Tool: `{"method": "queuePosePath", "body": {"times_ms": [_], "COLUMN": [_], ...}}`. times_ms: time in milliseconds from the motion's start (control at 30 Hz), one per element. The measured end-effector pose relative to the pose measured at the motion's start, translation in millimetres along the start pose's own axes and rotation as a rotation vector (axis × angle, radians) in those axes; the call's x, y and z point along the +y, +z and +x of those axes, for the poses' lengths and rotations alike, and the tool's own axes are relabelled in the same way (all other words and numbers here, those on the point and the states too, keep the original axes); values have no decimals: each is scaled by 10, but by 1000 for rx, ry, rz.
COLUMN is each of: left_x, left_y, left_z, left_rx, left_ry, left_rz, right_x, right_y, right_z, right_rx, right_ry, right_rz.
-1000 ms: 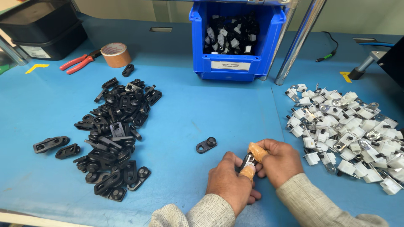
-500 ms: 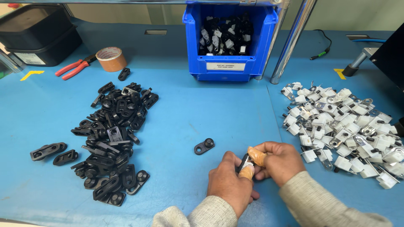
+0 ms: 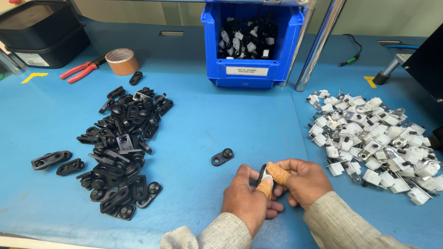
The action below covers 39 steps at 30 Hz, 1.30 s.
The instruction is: The person picks a black plastic bracket from a pile on the workbench, presses a white metal clip piece into it by hand, and sets the assembled part down on the table, repeating this assembly cycle one part at a time throughout the episode.
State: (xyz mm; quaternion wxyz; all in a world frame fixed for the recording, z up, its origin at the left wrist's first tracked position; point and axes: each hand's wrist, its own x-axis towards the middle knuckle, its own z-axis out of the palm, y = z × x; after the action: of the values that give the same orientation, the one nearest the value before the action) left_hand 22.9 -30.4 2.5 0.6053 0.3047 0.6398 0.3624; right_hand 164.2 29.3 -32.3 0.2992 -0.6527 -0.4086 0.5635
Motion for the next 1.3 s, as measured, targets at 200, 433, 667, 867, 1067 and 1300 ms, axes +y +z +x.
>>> {"method": "queuePosePath", "body": {"times_ms": [200, 433, 667, 867, 1067, 1300], "left_x": [20, -51, -21, 33, 55, -31], "left_y": [74, 69, 105, 98, 24, -54], "left_z": [11, 92, 43, 33, 130, 138], "left_rx": [73, 47, 111, 143, 88, -59], "left_ry": [59, 30, 39, 21, -70, 41], "left_rz": [65, -176, -101, -97, -190, -46], "right_x": [43, -1, 19, 403, 571, 127], "right_y": [107, -13, 165, 97, -197, -232], "right_z": [116, 62, 68, -158, -269, -17], "right_rx": [140, 2, 184, 78, -203, -182], "right_ry": [17, 95, 11, -208, -265, -187], "right_rz": [240, 186, 115, -140, -189, 142]}}
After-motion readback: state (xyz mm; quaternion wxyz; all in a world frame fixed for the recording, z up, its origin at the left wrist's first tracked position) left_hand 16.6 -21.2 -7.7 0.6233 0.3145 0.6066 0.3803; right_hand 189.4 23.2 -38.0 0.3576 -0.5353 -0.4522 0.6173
